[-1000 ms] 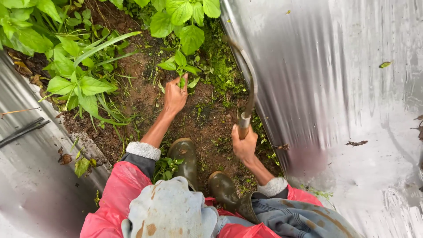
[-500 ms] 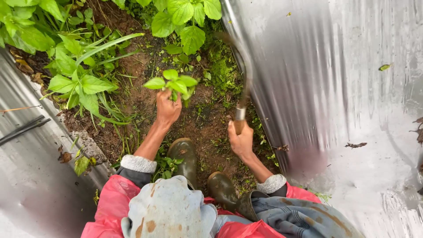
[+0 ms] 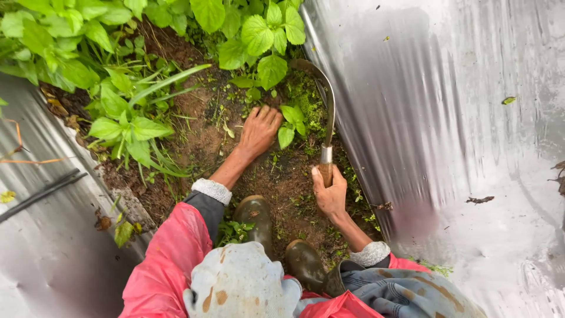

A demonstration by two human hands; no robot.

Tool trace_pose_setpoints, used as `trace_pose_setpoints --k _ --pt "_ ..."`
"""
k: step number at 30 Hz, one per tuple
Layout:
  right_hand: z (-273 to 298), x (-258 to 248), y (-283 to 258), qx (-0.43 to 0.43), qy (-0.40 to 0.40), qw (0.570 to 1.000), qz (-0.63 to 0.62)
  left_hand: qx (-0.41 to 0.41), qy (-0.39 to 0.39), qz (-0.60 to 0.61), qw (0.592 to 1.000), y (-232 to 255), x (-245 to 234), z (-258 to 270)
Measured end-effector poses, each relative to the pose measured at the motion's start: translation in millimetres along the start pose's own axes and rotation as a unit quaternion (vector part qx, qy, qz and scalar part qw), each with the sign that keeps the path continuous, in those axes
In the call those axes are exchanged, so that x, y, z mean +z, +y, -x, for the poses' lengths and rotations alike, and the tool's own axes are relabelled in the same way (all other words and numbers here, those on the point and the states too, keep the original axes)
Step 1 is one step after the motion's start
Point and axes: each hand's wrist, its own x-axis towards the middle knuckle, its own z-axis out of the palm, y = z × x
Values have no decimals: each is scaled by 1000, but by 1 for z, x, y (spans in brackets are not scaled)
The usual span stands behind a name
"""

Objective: Cutting and pulling weeds from a garden plot using a sickle.

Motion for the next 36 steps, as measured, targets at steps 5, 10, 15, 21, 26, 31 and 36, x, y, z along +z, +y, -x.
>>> trace_pose_setpoints --k 5,10,15,21,26,31,36 --pt "-16 2 -18 -25 28 999 -3 -28 -148 78 985 -30 -28 -15" --pt "-34 13 -50 -38 54 996 -55 4 11 107 994 -42 -99 -56" --pt "-44 18 -72 -56 71 993 -77 42 73 103 991 -46 -171 -137" --pt "-57 26 -84 -68 46 989 -119 -104 -14 -155 982 -132 -92 -181" --pt "-63 42 -70 -62 6 995 -76 -107 -78 -323 937 -149 -87 -127" --pt "-64 52 -52 -13 -17 1000 18 -202 -15 -161 966 -94 -113 -87" --pt "-95 59 -60 -124 -1 990 -61 -248 26 -68 966 -71 -148 -79"
